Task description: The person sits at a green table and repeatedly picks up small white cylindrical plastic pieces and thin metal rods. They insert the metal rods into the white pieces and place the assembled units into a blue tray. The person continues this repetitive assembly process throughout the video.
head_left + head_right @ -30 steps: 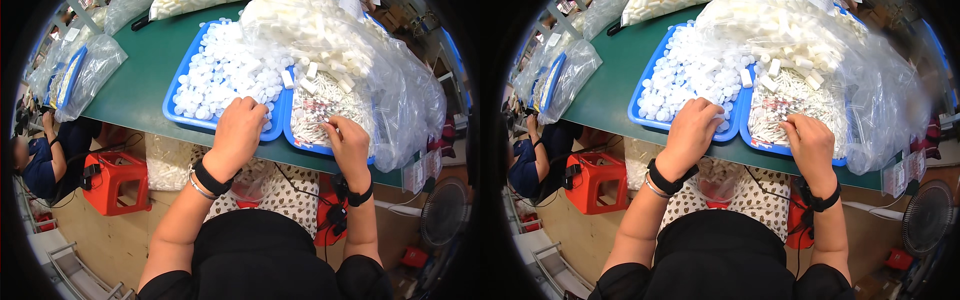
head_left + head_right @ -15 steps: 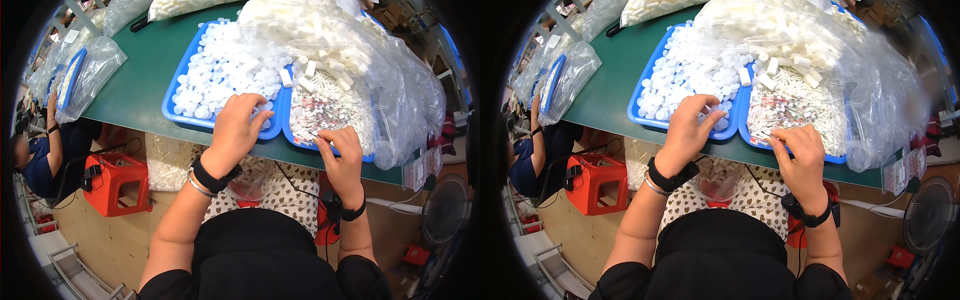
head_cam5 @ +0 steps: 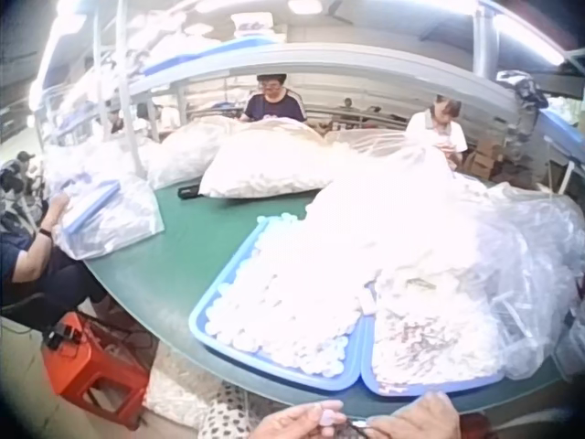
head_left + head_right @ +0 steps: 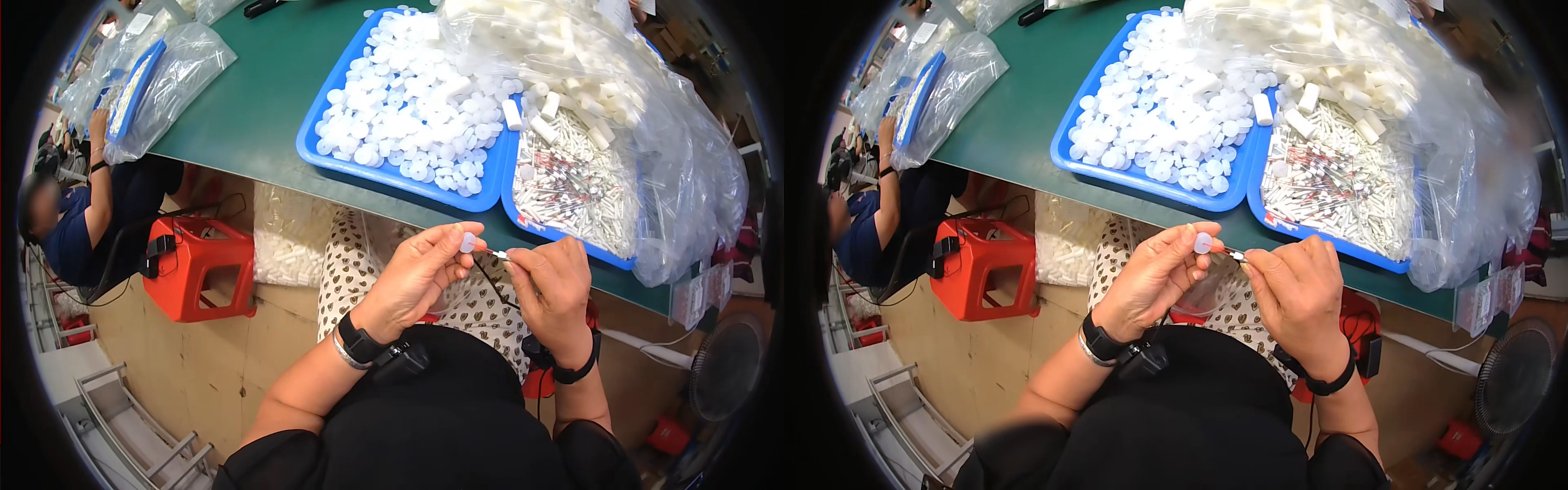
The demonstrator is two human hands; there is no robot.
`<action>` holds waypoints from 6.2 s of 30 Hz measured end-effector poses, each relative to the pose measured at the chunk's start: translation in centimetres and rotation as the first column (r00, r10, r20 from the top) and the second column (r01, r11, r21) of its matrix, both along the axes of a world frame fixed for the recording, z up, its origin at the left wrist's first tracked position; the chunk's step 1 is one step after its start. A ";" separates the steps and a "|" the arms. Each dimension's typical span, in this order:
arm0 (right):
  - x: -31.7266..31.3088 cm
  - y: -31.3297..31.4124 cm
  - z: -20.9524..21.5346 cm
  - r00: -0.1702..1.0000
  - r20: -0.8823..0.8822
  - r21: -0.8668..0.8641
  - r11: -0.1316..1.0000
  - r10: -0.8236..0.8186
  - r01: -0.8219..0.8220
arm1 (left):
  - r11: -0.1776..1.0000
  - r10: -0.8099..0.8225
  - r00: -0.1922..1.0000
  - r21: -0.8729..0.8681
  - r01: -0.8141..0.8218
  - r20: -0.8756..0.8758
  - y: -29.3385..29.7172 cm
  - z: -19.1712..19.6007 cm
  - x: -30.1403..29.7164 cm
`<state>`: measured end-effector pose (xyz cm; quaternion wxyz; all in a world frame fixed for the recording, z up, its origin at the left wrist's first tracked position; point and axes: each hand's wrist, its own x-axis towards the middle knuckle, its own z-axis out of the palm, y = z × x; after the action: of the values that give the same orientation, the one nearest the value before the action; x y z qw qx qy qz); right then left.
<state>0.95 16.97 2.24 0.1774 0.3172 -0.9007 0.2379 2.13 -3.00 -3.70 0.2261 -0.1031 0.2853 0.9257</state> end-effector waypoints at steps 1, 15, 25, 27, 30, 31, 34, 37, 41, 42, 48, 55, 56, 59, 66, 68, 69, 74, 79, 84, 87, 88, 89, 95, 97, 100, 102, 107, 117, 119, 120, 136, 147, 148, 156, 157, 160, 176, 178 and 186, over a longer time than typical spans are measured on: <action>0.0 -0.1 0.0 1.000 -0.006 0.015 1.000 0.003 -0.002 | 1.000 0.012 1.000 -0.015 -0.012 0.010 0.1 0.0 0.2; 2.0 -1.5 -3.3 0.887 0.458 -0.372 0.894 -0.058 0.251 | 0.988 -0.022 0.999 0.156 0.014 0.048 2.9 -1.8 2.0; 1.8 -1.1 -4.5 0.837 0.545 -0.397 0.866 -0.043 0.303 | 0.998 -0.055 0.990 0.027 0.051 0.129 3.0 -1.2 1.5; 1.6 -1.0 -3.8 0.829 0.559 -0.395 0.879 0.000 0.267 | 0.998 -0.061 0.987 0.001 0.061 0.146 2.5 -0.6 1.1; -0.3 0.4 -1.7 0.907 0.419 -0.269 0.946 -0.054 0.180 | 0.995 0.003 0.996 -0.101 0.007 0.094 2.6 -0.4 1.2; -1.3 1.1 -1.7 0.936 0.336 -0.260 0.945 -0.103 0.198 | 0.994 -0.001 0.996 -0.111 0.011 0.087 2.4 -0.5 1.3; -5.0 2.9 -0.8 0.989 0.006 0.013 0.988 -0.151 0.151 | 0.989 0.003 0.999 -0.148 0.004 0.042 2.4 -0.3 1.4; -7.0 4.1 -0.2 0.966 0.229 0.242 0.968 -0.122 0.065 | 0.984 -0.008 1.000 -0.179 0.005 -0.016 2.5 -0.5 1.5; -8.2 3.8 0.5 0.941 0.321 0.332 0.943 -0.102 -0.011 | 0.984 -0.010 0.999 -0.178 0.004 -0.034 2.4 -0.9 1.6; -8.3 3.8 0.4 0.941 0.328 0.301 0.954 -0.085 -0.019 | 0.984 -0.002 1.000 -0.176 -0.003 -0.031 2.4 -1.0 1.7; -8.0 4.2 0.4 0.932 0.359 0.069 0.997 -0.044 0.021 | 0.984 0.061 0.998 -0.166 -0.057 0.020 2.3 -0.3 1.4; -2.7 2.5 0.6 0.930 0.355 -0.148 0.988 0.093 -0.042 | 0.982 0.171 0.985 -0.079 -0.172 -0.022 1.4 1.1 0.4; -2.4 2.4 0.6 0.929 0.356 -0.142 0.989 0.099 -0.050 | 0.981 0.182 0.983 -0.069 -0.183 -0.023 1.5 1.3 0.3; -2.0 2.2 0.5 0.933 0.344 -0.135 0.989 0.107 -0.064 | 0.979 0.191 0.981 -0.075 -0.191 -0.007 1.7 1.5 0.2; -1.9 2.0 0.2 0.947 0.310 -0.134 0.990 0.084 -0.044 | 0.971 0.217 0.976 -0.100 -0.217 -0.012 1.9 1.3 0.4; -1.8 2.1 0.2 0.948 0.309 -0.130 0.991 0.081 -0.042 | 0.969 0.223 0.975 -0.105 -0.223 -0.008 1.9 1.3 0.4; -1.7 2.1 0.2 0.948 0.310 -0.128 0.991 0.079 -0.040 | 0.969 0.225 0.974 -0.109 -0.224 -0.005 1.9 1.3 0.4; -1.7 1.9 0.0 0.955 0.287 -0.139 0.989 0.081 -0.042 | 0.968 0.229 0.973 -0.107 -0.228 -0.004 1.9 1.2 0.5; -1.6 1.9 0.0 0.959 0.270 -0.134 0.990 0.084 -0.049 | 0.968 0.235 0.972 -0.093 -0.232 0.021 1.8 1.1 0.5; -1.7 1.7 0.1 0.973 0.206 -0.114 0.990 0.107 -0.085 | 0.969 0.235 0.972 -0.089 -0.232 0.026 1.6 1.1 0.7; -1.8 1.6 0.1 0.980 0.166 -0.098 0.990 0.115 -0.099 | 0.968 0.241 0.970 -0.080 -0.237 0.032 1.5 1.1 0.7; -1.8 1.5 0.1 0.981 0.156 -0.089 0.991 0.117 -0.104 | 0.968 0.243 0.969 -0.080 -0.240 0.037 1.5 1.1 0.7; -1.9 1.5 0.2 0.982 0.145 -0.080 0.991 0.119 -0.108 | 0.967 0.246 0.968 -0.079 -0.242 0.041 1.5 1.2 0.8; -1.9 1.5 0.2 0.984 0.121 -0.064 0.990 0.129 -0.122 | 0.970 0.238 0.970 -0.060 -0.234 0.059 1.5 1.1 0.9; -1.9 1.4 0.2 0.983 0.113 -0.067 0.989 0.142 -0.135 | 0.974 0.222 0.974 -0.055 -0.220 0.037 1.7 1.0 0.9; -1.9 0.9 -0.3 0.966 0.220 -0.136 0.985 0.138 -0.110 | 0.982 0.178 0.983 -0.065 -0.180 -0.032 2.5 0.8 1.3; -1.4 0.7 -1.1 0.889 0.444 -0.236 0.972 0.108 0.000 | 0.984 0.143 0.986 -0.093 -0.150 -0.083 3.2 0.9 1.6; -1.2 0.5 -0.5 0.467 0.858 -0.385 0.871 0.215 0.305 | 0.982 0.094 0.986 -0.150 -0.114 -0.138 3.4 0.8 1.8; -11.1 1.0 2.4 0.979 0.135 -0.017 0.987 -0.154 0.158 | 0.989 0.133 0.991 -0.073 -0.132 0.005 3.1 0.9 0.9; -13.9 1.7 0.9 0.971 -0.038 0.209 0.949 -0.235 0.238 | 0.990 0.130 0.991 -0.051 -0.129 0.023 3.0 1.1 0.9; -14.4 1.9 0.4 0.970 0.008 0.238 0.943 -0.242 0.233 | 0.990 0.132 0.991 -0.052 -0.131 0.032 2.9 1.0 0.9; -1.4 0.8 1.0 0.724 0.672 -0.385 0.908 0.155 0.163 | 0.947 0.090 0.951 -0.269 -0.174 -0.297 2.7 1.5 1.4; -0.9 1.2 -0.8 0.335 0.856 -0.504 0.781 0.394 0.368 | 0.857 -0.005 0.879 -0.454 -0.242 -0.477 1.9 1.2 2.0; -0.9 1.3 -0.9 0.344 0.861 -0.489 0.796 0.374 0.356 | 0.890 0.005 0.913 -0.414 -0.190 -0.408 1.9 1.2 2.1; -0.1 0.5 0.1 0.349 0.874 -0.447 0.842 0.340 0.301 | 0.968 0.003 0.992 -0.249 -0.036 -0.130 2.2 0.7 2.1; -0.3 0.6 0.2 0.258 0.885 -0.462 0.795 0.387 0.393 | 0.965 -0.007 0.992 -0.260 -0.027 -0.129 2.2 0.8 2.1; -0.7 1.3 -0.2 0.128 0.857 -0.493 0.721 0.500 0.487 | 0.954 -0.045 0.994 -0.298 0.014 -0.095 2.2 0.8 2.1; -6.2 13.9 3.9 0.700 -0.137 0.618 0.492 -0.700 0.613 | 0.990 -0.123 0.991 -0.071 0.119 -0.051 2.7 1.1 2.0; -6.3 14.9 2.9 0.669 -0.137 0.656 0.439 -0.731 0.614 | 0.988 -0.142 0.988 -0.074 0.138 -0.054 2.6 1.3 2.0; -4.8 10.9 3.9 0.809 -0.001 0.042 0.808 -0.588 0.587 | 0.994 -0.111 0.993 -0.025 0.110 -0.040 2.1 1.7 1.0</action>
<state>-3.86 27.91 6.17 0.2302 0.0255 -0.9603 0.1553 3.16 -0.86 -2.04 0.2700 -0.0705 0.3056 0.9103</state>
